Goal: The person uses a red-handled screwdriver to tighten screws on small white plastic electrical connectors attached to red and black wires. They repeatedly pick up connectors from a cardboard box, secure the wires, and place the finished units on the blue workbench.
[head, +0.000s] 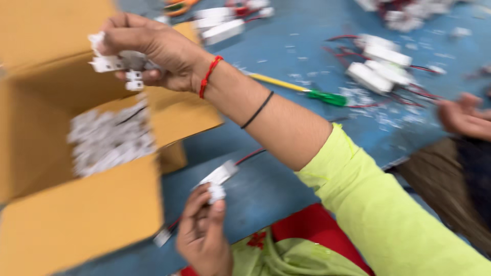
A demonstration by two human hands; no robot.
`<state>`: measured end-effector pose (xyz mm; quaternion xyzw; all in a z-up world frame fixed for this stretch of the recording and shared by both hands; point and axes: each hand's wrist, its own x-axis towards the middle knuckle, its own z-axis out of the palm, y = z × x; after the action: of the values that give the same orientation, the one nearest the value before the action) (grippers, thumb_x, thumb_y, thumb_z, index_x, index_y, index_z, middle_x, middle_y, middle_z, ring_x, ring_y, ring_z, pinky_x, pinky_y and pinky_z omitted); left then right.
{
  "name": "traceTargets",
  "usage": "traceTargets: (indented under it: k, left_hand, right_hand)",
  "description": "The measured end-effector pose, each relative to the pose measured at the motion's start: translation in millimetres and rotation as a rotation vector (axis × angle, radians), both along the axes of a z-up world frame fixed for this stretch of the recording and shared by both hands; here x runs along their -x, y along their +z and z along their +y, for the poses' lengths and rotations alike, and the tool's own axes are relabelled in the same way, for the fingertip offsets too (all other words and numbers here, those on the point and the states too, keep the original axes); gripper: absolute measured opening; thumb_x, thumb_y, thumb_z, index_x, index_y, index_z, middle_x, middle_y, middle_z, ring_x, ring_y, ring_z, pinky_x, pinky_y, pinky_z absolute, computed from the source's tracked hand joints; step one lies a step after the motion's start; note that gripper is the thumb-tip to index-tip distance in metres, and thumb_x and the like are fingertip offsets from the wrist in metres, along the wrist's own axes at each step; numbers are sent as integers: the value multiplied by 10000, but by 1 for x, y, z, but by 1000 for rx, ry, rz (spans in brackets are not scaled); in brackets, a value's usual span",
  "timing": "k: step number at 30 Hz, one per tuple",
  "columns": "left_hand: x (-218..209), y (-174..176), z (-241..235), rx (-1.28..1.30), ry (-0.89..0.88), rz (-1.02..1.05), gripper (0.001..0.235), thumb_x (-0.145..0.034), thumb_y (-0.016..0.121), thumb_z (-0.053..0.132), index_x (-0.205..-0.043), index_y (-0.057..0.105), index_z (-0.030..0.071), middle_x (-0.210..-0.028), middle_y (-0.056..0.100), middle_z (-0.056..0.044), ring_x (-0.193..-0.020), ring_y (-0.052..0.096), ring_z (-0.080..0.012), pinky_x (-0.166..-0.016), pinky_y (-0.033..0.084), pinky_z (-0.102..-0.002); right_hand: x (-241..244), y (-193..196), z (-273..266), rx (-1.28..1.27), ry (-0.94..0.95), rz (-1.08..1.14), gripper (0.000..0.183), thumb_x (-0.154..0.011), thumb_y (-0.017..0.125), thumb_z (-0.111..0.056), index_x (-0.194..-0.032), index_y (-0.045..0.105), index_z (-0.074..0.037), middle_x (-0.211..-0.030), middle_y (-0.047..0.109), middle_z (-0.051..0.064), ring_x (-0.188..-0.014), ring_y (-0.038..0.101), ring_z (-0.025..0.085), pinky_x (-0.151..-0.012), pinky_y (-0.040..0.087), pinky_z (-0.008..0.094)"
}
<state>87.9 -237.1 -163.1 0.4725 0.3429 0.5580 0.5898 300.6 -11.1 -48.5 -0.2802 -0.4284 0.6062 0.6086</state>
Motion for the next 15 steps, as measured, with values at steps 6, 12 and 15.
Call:
traceTargets:
  k: [6, 12, 15]
  left_hand:
    - [-82, 32, 6, -5, -274, -93, 218, -943, 686, -59, -1159, 657, -49, -1282, 699, -158, -1053, 690, -154, -963, 584, -281]
    - [-257, 35, -9, -14, -720, -25, 243, -950, 757, 67, -1171, 698, -13, -1052, 696, -51, -916, 635, -69, -818, 527, -197]
    - [-353, 25, -34, -97, -785, 167, 232, -885, 786, 140, -1084, 734, 33, -846, 738, -42, -754, 668, -68, -665, 547, -222]
  right_hand:
    - [-151, -5, -157, -137, -242, 189, 235, -962, 756, -170, -1116, 623, -52, -991, 635, 124, -822, 679, 193, -523, 480, 218]
    - [-313, -64, -320, 82, -714, 369, 221, -913, 783, -112, -1034, 614, -37, -932, 653, 122, -780, 688, 239, -453, 427, 209]
    - [-381, -82, -385, 203, -969, 259, 177, -914, 763, -94, -983, 603, -61, -877, 649, 117, -739, 692, 237, -421, 412, 202]
